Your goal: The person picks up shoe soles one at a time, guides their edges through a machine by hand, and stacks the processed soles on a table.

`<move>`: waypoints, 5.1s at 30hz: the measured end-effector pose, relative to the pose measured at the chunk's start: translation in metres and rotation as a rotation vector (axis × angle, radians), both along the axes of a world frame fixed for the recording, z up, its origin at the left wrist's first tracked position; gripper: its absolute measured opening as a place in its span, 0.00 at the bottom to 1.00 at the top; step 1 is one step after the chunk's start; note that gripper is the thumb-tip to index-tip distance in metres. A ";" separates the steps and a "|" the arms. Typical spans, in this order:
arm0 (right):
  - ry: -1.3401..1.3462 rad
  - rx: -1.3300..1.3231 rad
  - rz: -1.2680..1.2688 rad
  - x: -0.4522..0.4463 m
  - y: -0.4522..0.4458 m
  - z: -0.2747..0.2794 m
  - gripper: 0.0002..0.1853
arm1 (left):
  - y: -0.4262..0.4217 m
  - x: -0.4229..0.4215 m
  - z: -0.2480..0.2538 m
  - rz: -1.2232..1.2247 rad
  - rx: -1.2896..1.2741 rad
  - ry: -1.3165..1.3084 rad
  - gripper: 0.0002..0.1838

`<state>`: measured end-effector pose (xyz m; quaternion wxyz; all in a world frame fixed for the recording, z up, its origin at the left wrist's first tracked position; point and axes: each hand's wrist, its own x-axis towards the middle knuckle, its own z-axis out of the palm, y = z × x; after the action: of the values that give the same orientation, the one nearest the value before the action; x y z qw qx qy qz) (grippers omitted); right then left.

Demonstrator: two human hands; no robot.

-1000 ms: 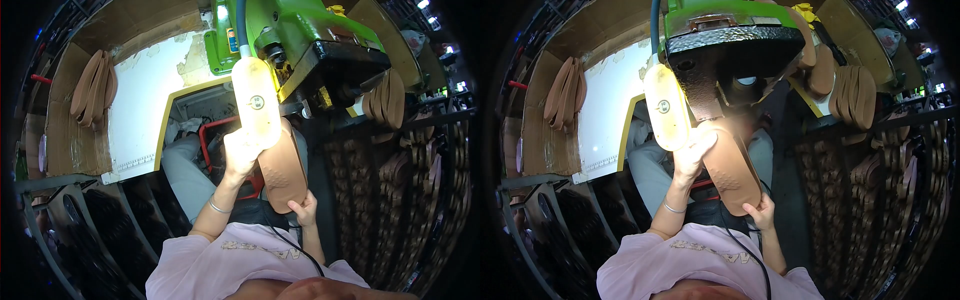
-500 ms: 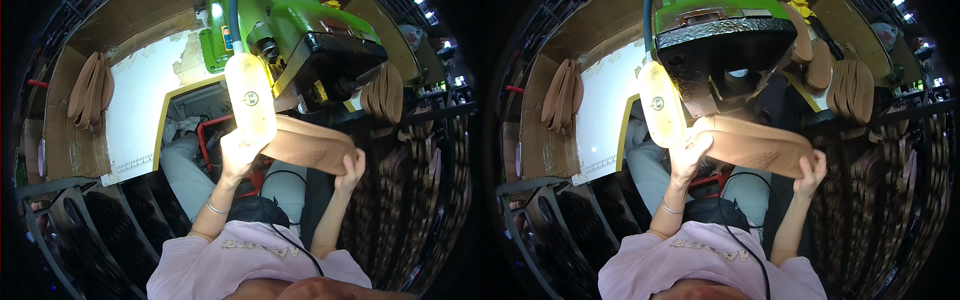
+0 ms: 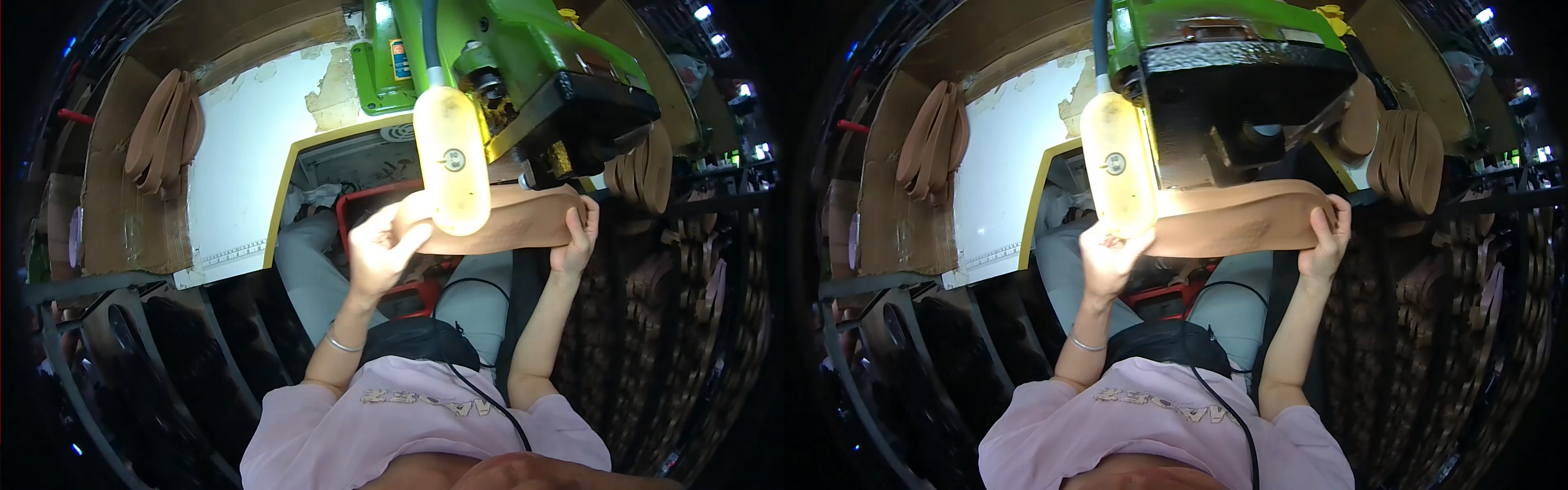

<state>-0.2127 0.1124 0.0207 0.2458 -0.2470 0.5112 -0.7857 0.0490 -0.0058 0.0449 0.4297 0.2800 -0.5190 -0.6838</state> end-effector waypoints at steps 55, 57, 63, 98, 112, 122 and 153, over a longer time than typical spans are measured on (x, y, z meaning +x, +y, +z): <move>-0.296 0.416 0.246 0.097 0.113 -0.046 0.19 | 0.021 -0.030 -0.019 -0.021 -0.020 -0.013 0.17; -0.232 0.347 0.126 0.073 0.116 -0.035 0.16 | 0.023 -0.030 -0.017 -0.114 0.106 -0.005 0.18; 0.005 0.236 -0.158 0.014 0.061 0.015 0.15 | 0.017 -0.040 -0.015 -0.122 0.116 0.000 0.21; 0.464 0.277 0.232 0.102 -0.058 0.011 0.17 | 0.022 -0.005 -0.029 -0.151 -0.095 -0.149 0.24; -0.492 0.390 0.455 0.122 0.093 -0.070 0.22 | 0.021 -0.044 -0.016 0.027 0.050 -0.001 0.11; -0.285 0.385 0.353 0.103 0.092 -0.064 0.16 | 0.011 -0.028 -0.014 -0.026 0.060 -0.021 0.15; -0.513 0.222 0.161 0.058 0.151 -0.079 0.14 | 0.042 -0.131 -0.001 -0.242 -0.150 -0.062 0.20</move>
<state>-0.1550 0.2632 -0.0585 0.4542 -0.0517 0.4941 -0.7395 -0.0823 0.0361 0.0437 0.3475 0.2035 -0.6116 -0.6810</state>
